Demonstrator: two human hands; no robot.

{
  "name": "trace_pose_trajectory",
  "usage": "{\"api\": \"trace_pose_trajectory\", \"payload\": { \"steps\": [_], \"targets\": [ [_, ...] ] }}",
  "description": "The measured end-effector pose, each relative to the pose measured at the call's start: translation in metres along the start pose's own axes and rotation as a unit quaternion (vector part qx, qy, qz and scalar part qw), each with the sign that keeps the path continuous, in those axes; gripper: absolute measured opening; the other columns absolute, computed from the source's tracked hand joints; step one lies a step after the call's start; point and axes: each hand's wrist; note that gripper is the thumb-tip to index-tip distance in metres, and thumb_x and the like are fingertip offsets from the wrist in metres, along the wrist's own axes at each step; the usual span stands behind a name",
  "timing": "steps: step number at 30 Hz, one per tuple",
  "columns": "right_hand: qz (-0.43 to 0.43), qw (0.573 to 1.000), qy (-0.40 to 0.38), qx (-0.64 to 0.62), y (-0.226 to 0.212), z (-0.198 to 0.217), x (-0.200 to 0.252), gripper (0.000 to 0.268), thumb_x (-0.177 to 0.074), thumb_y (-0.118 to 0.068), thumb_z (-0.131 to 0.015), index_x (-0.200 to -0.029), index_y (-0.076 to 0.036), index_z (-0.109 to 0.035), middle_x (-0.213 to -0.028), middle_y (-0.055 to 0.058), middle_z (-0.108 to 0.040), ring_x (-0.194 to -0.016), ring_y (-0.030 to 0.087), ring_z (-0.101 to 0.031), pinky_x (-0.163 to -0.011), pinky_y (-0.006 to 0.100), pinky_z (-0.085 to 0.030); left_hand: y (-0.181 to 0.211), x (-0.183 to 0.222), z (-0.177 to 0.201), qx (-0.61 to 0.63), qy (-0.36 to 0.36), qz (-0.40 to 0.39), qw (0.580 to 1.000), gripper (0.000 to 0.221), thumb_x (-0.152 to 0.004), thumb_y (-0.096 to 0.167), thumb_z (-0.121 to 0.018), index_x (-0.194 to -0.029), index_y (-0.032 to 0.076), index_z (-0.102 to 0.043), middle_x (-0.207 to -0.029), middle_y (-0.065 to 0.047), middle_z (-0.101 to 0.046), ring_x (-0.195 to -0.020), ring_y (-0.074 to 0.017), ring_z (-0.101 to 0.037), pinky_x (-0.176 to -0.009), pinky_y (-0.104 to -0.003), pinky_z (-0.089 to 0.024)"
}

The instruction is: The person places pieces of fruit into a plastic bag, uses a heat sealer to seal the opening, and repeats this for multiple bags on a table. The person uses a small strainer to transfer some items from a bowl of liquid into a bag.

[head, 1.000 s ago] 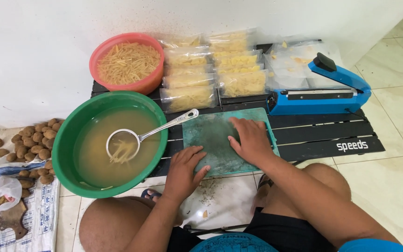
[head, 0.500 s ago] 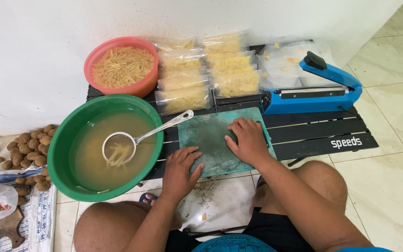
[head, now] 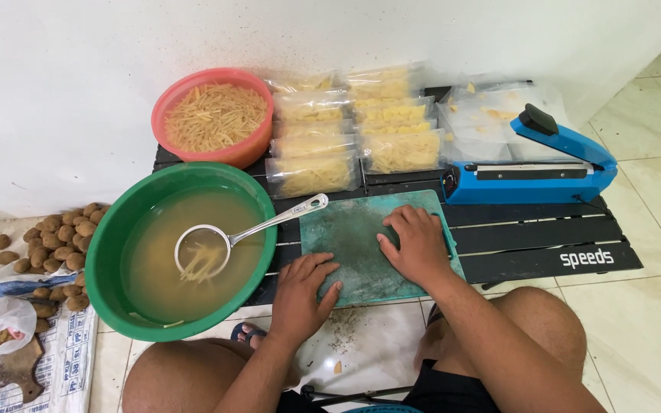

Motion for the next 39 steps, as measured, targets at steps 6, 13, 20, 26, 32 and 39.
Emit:
{"api": "trace_pose_trajectory", "payload": {
  "steps": [6,13,20,26,32,39],
  "targets": [
    [-0.023,0.998,0.057,-0.024,-0.017,-0.004,-0.011,0.039,-0.079,-0.026,-0.075,-0.115,-0.014,-0.064,-0.113,0.005,-0.062,-0.101,0.026,-0.058,-0.089,0.042,-0.039,0.004,-0.001,-0.001,0.004,0.028,-0.003,1.0,0.032,-0.087,0.024,-0.072,-0.116,0.011,-0.071,-0.132,-0.001,-0.065,-0.123,-0.023,-0.057,-0.103,-0.041,-0.041],
    [0.137,0.983,0.118,-0.036,-0.031,-0.021,-0.095,0.049,-0.083,-0.022,-0.073,-0.128,-0.007,-0.06,-0.144,0.013,-0.055,-0.129,0.033,-0.052,-0.106,0.047,-0.037,0.005,-0.003,0.001,0.007,0.03,-0.001,1.0,0.031,-0.087,0.023,-0.073,-0.115,0.01,-0.072,-0.131,-0.001,-0.066,-0.121,-0.0231,-0.058,-0.103,-0.04,-0.04],
    [0.173,0.984,0.042,-0.019,-0.045,-0.045,-0.152,0.072,-0.077,-0.036,-0.079,-0.14,-0.011,-0.053,-0.133,0.01,-0.056,-0.121,0.031,-0.051,-0.101,0.046,-0.036,0.003,-0.003,0.003,0.019,0.027,-0.005,0.999,0.031,-0.086,0.023,-0.072,-0.115,0.01,-0.071,-0.13,-0.002,-0.066,-0.121,-0.023,-0.058,-0.103,-0.04,-0.04],
    [0.127,0.99,-0.05,0.022,-0.046,-0.052,-0.179,0.072,-0.069,-0.041,-0.087,-0.13,-0.014,-0.057,-0.118,0.009,-0.06,-0.108,0.031,-0.053,-0.096,0.046,-0.035,0.002,-0.004,0.003,0.022,0.021,-0.005,1.0,0.031,-0.087,0.023,-0.071,-0.114,0.01,-0.071,-0.13,-0.002,-0.065,-0.121,-0.0238,-0.057,-0.102,-0.041,-0.04],
    [0.143,0.986,-0.073,0.045,-0.046,-0.055,-0.183,0.069,-0.069,-0.042,-0.086,-0.125,-0.014,-0.058,-0.116,0.01,-0.062,-0.106,0.031,-0.056,-0.095,0.048,-0.036,0.002,-0.004,0.002,0.024,0.031,-0.006,0.999,0.031,-0.085,0.022,-0.073,-0.114,0.01,-0.071,-0.129,-0.003,-0.065,-0.121,-0.0239,-0.058,-0.102,-0.04,-0.041],
    [0.126,0.984,-0.11,0.064,-0.049,-0.052,-0.188,0.068,-0.071,-0.044,-0.086,-0.125,-0.014,-0.058,-0.118,0.01,-0.064,-0.108,0.031,-0.058,-0.096,0.049,-0.037,0.001,-0.003,-0.001,0.006,0.002,0.007,1.0,0.033,-0.088,0.024,-0.072,-0.117,0.011,-0.07,-0.133,-0.002,-0.063,-0.126,-0.023,-0.054,-0.106,-0.042,-0.038]
  ]
}}
Point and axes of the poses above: each hand's wrist, its own x-axis away from the middle knuckle, its own z-axis out of the back of the hand, y = z × x
